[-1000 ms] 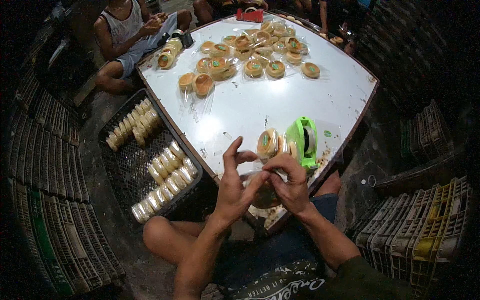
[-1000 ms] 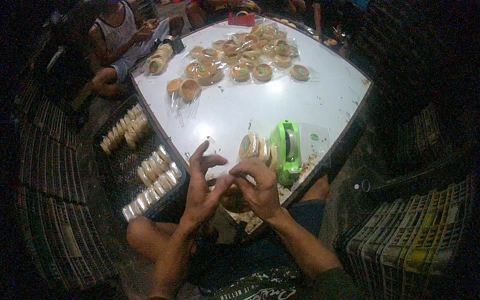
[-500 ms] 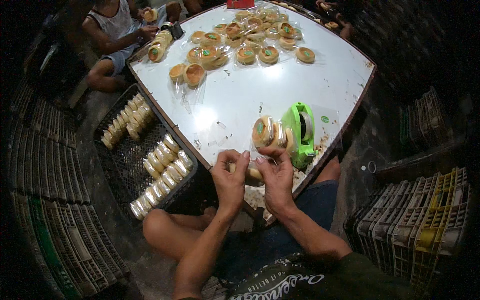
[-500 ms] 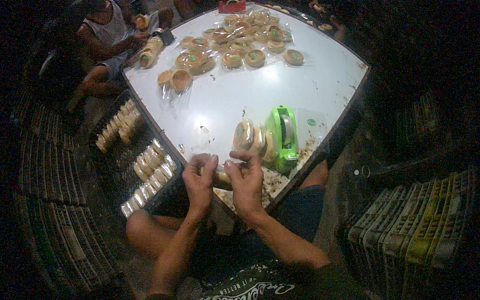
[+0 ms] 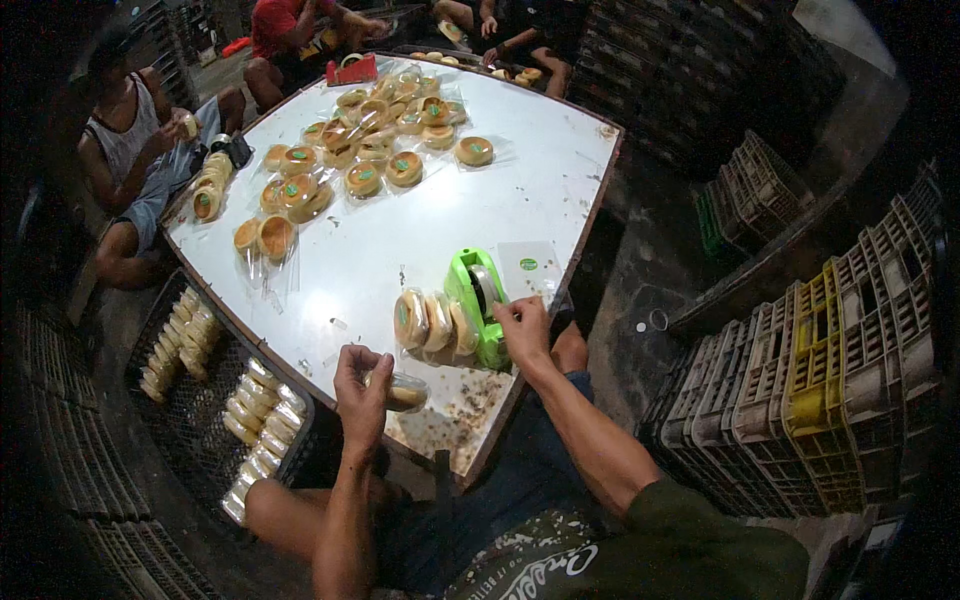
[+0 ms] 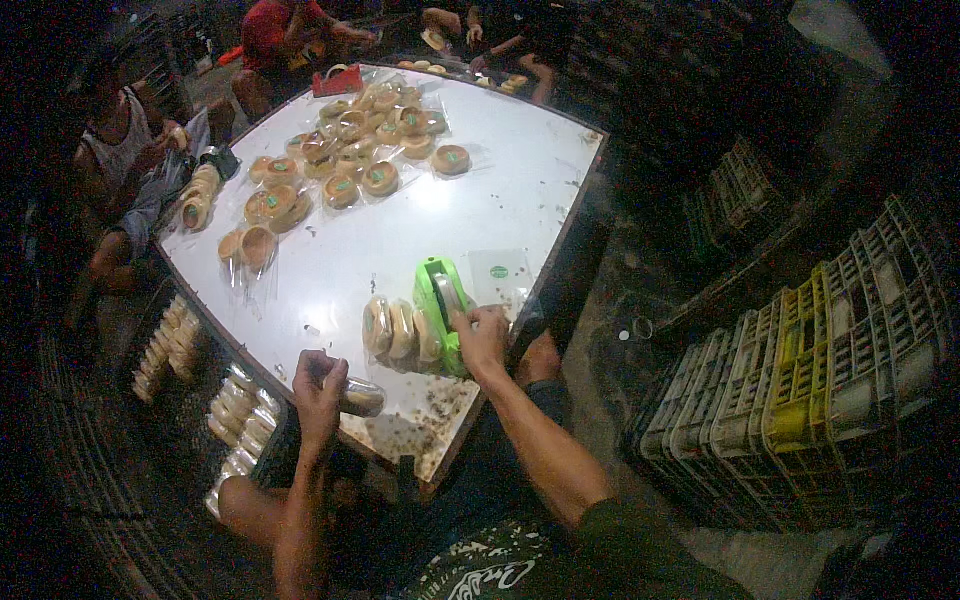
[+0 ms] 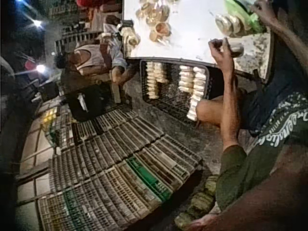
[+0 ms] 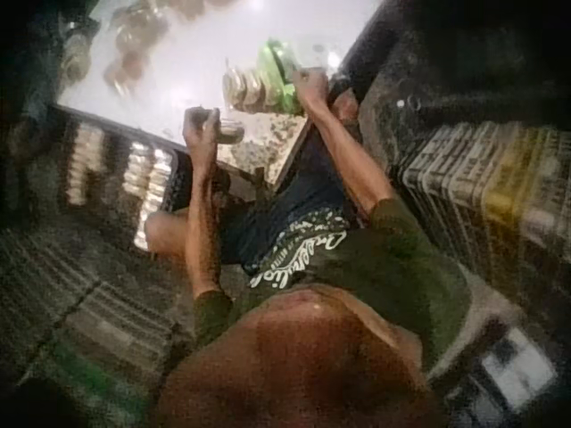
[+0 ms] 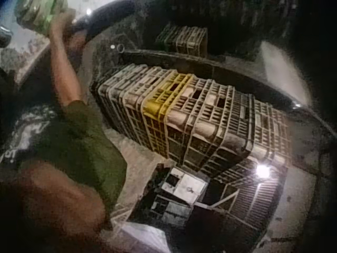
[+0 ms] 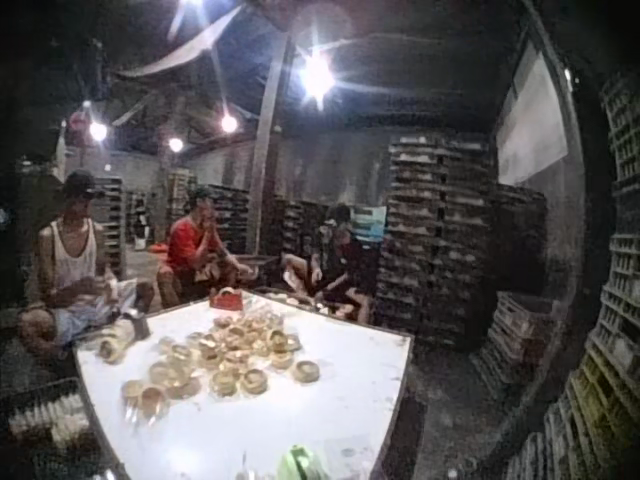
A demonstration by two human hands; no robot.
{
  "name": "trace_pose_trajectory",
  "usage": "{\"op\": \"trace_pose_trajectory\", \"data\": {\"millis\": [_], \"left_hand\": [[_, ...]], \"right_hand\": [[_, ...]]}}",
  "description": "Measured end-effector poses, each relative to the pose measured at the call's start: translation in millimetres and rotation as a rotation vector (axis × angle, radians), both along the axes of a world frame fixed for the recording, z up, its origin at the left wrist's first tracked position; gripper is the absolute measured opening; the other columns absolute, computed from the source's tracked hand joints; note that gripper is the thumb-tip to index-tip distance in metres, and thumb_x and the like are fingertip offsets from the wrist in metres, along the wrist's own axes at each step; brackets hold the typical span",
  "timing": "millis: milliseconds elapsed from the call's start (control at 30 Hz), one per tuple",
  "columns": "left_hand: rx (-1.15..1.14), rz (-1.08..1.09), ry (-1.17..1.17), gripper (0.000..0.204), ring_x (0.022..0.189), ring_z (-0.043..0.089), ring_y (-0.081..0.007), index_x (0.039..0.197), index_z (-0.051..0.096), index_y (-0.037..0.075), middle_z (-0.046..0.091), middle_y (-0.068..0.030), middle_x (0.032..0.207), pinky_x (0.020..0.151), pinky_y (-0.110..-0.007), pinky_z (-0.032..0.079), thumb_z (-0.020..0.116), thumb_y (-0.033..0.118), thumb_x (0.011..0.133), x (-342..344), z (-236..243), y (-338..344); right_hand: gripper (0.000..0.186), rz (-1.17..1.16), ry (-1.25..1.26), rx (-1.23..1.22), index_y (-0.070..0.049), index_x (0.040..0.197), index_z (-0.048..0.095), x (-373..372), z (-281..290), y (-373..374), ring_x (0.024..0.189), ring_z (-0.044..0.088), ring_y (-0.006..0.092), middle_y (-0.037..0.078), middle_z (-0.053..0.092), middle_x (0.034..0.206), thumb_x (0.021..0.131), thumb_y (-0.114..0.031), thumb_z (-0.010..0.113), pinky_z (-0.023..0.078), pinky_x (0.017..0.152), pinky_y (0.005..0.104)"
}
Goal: The person sits on the floor and wraps small round buns in clear plastic bags using a handheld green tape dispenser. They place the wrapped buns into a black crate next to them.
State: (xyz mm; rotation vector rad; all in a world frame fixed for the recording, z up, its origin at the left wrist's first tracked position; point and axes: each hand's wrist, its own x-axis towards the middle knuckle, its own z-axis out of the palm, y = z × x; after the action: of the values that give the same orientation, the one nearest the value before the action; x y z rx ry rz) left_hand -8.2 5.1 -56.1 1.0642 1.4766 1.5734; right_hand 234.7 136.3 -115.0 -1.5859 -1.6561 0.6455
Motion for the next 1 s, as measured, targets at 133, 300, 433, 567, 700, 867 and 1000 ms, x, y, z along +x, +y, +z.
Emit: {"op": "trace_pose_trajectory", "data": {"millis": [133, 300, 433, 567, 700, 867, 1000], "left_hand": [[-0.031, 0.059, -0.001, 0.019, 0.078, 0.049, -0.0099, 0.090, 0.048, 0.003, 0.051, -0.0026, 0.083, 0.070, -0.026, 0.042, 0.066, 0.012, 0.089, -13.5, 0.1, -3.6], [-0.043, 0.262, 0.034, 0.021, 0.078, 0.048, -0.0099, 0.098, 0.047, 0.005, 0.050, -0.0015, 0.085, 0.067, -0.025, 0.042, 0.066, 0.012, 0.090, -3.7, -28.0, 12.1], [-0.083, 0.366, 0.023, 0.023, 0.081, 0.049, -0.0116, 0.099, 0.046, 0.003, 0.052, -0.0040, 0.088, 0.072, -0.027, 0.043, 0.065, 0.013, 0.090, 9.9, -11.3, 9.6], [-0.003, 0.380, 0.190, 0.031, 0.083, 0.049, -0.0112, 0.103, 0.045, 0.004, 0.048, -0.0030, 0.090, 0.073, -0.026, 0.043, 0.069, 0.006, 0.085, 17.4, 15.1, -1.0], [0.023, 0.296, -0.304, 0.031, 0.085, 0.052, -0.0119, 0.106, 0.044, 0.002, 0.048, -0.0046, 0.092, 0.076, -0.030, 0.046, 0.067, 0.013, 0.090, -18.6, 15.5, 4.7], [-0.132, -0.083, -0.587, 0.050, 0.109, 0.058, -0.0184, 0.125, 0.050, -0.005, 0.060, -0.0151, 0.118, 0.093, -0.035, 0.050, 0.072, 0.017, 0.085, -50.1, 4.6, 21.3], [-0.277, 0.008, 0.031, 0.068, 0.108, 0.059, -0.0252, 0.136, 0.041, -0.008, 0.058, -0.0202, 0.123, 0.093, -0.032, 0.048, 0.073, 0.022, 0.084, -58.5, -51.4, 55.6]], "right_hand": [[0.036, 0.011, 0.149, -0.199, 0.005, 0.082, 0.067, 12.4, -10.4, -50.6, 0.087, 0.060, 0.0292, 0.016, 0.062, 0.088, 0.085, -0.031, 0.068, 0.046, 0.081, 0.0388], [0.029, 0.301, 0.506, -0.497, 0.004, 0.087, 0.067, -56.7, 30.7, -81.1, 0.085, 0.061, 0.0214, 0.013, 0.063, 0.087, 0.089, -0.025, 0.066, 0.048, 0.079, 0.0321], [0.021, 0.426, 0.480, -0.018, -0.001, 0.100, 0.063, -123.9, 77.2, -100.2, 0.101, 0.056, 0.0214, 0.012, 0.056, 0.114, 0.089, -0.020, 0.065, 0.046, 0.085, 0.0316], [0.030, 0.331, 0.707, -0.407, -0.003, 0.112, 0.057, -131.9, 54.0, -96.3, 0.104, 0.054, 0.0216, 0.011, 0.054, 0.115, 0.089, -0.020, 0.064, 0.045, 0.088, 0.0317], [0.031, 0.595, 0.920, -1.132, -0.005, 0.113, 0.056, -121.5, 47.6, -66.9, 0.099, 0.053, 0.0159, 0.007, 0.055, 0.108, 0.088, -0.021, 0.064, 0.045, 0.086, 0.0307], [0.024, 0.497, 0.787, -0.449, -0.004, 0.110, 0.058, -150.6, 59.6, -45.4, 0.104, 0.054, 0.0183, 0.008, 0.055, 0.110, 0.087, -0.009, 0.062, 0.044, 0.091, 0.0314], [0.026, 0.409, 0.596, -0.169, -0.001, 0.111, 0.061, -173.1, 76.0, -5.8, 0.112, 0.053, 0.0258, 0.015, 0.056, 0.113, 0.089, -0.015, 0.062, 0.042, 0.097, 0.0340]]}}
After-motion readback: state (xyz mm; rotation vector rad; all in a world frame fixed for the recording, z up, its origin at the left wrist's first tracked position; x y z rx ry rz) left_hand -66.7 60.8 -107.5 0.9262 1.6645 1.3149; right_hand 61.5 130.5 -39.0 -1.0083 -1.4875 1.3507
